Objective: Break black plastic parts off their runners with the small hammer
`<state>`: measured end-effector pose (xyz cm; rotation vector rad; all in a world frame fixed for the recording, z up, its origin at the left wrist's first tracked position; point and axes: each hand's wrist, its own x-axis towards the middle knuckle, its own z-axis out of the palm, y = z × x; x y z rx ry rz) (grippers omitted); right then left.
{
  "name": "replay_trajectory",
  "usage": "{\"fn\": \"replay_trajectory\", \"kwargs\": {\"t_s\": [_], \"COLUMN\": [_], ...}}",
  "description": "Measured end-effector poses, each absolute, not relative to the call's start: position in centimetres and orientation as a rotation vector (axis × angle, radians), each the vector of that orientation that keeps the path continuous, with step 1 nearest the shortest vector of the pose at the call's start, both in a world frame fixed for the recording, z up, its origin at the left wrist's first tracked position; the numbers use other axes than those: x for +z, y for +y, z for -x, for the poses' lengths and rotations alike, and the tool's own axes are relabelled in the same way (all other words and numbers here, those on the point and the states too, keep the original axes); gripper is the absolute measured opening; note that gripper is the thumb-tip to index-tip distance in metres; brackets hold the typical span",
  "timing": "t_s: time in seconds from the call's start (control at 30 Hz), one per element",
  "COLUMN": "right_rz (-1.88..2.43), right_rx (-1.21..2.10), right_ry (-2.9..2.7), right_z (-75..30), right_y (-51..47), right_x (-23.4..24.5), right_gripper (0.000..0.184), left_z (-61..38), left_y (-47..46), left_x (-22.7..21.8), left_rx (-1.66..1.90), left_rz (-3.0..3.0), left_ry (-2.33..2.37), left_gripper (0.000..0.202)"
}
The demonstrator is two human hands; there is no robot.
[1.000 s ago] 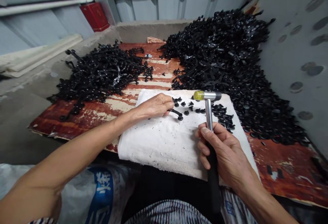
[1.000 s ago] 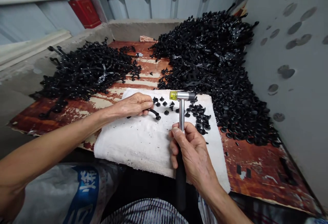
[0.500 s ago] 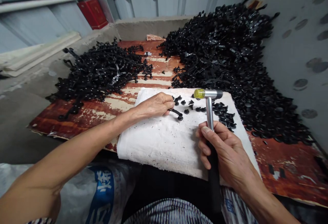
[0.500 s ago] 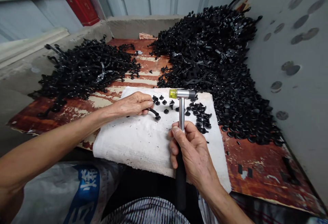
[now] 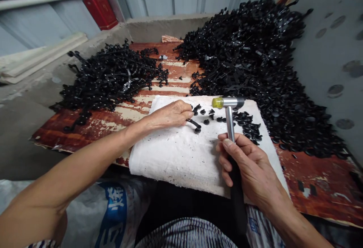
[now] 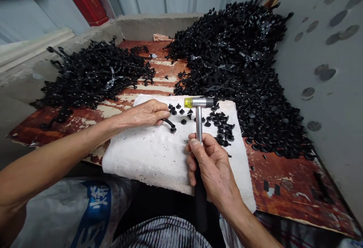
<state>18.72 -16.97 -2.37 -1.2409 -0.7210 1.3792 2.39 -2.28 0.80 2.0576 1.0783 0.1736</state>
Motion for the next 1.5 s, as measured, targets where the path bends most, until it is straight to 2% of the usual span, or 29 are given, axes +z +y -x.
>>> {"fn": "replay_trajectory", "kwargs": {"t_s": [0.1, 0.33, 0.43, 0.57, 1.0, 1.13, 1.33, 1.4, 1.5], "right_rz": [1.393, 1.488, 1.479, 1.364, 1.449, 1.487, 1.511, 1.522, 1.542], "right_rx": [1.28, 0.41, 0.28, 0.174, 0.303, 0.182, 0.249, 0.312, 0.634], "right_ry": [-0.966, -1.796, -1.969, -1.895, -2.034, -1.961, -2.049, -1.99, -1.859], "right_z": [-19.4, -22.2, -22.5, -22.2, -22.2, -22.1, -22.0, -22.2, -22.7], "right_y": [-16.9, -13.8, -13.1, -13.4, -13.1, -13.5, -13.0, -12.9, -13.0], "right_x": [-2.0, -1.9, -1.8, -1.2, -0.4, -0.5, -1.2, -1.0, 0.1], "right_gripper": [0.037, 0.05, 0.053, 0.056, 0.054, 0.059, 0.061, 0.059, 0.049], "left_z": [-2.5, -2.6, -2.6, -2.6, -2.5, -2.7, -2.8, -2.9, -2.7], "left_y": [-2.1, -2.1, -2.1, -2.2, -2.4, -2.3, -2.3, -2.6, -2.8], "left_x": [1.0, 1.5, 1.5, 1.5, 1.2, 1.1, 0.8, 0.6, 0.8], "left_rx": [0.168, 0.096, 0.096, 0.099, 0.106, 0.101, 0.128, 0.135, 0.131], "left_rz": [-2.077, -2.123, -2.139, -2.1, -2.081, -2.092, -2.108, -2.107, -2.08], "left_ry": [1.064, 1.079, 1.056, 1.087, 1.075, 1.094, 1.072, 1.098, 1.149], "left_gripper": [0.03, 0.036, 0.037, 0.036, 0.035, 0.034, 0.037, 0.036, 0.029]}}
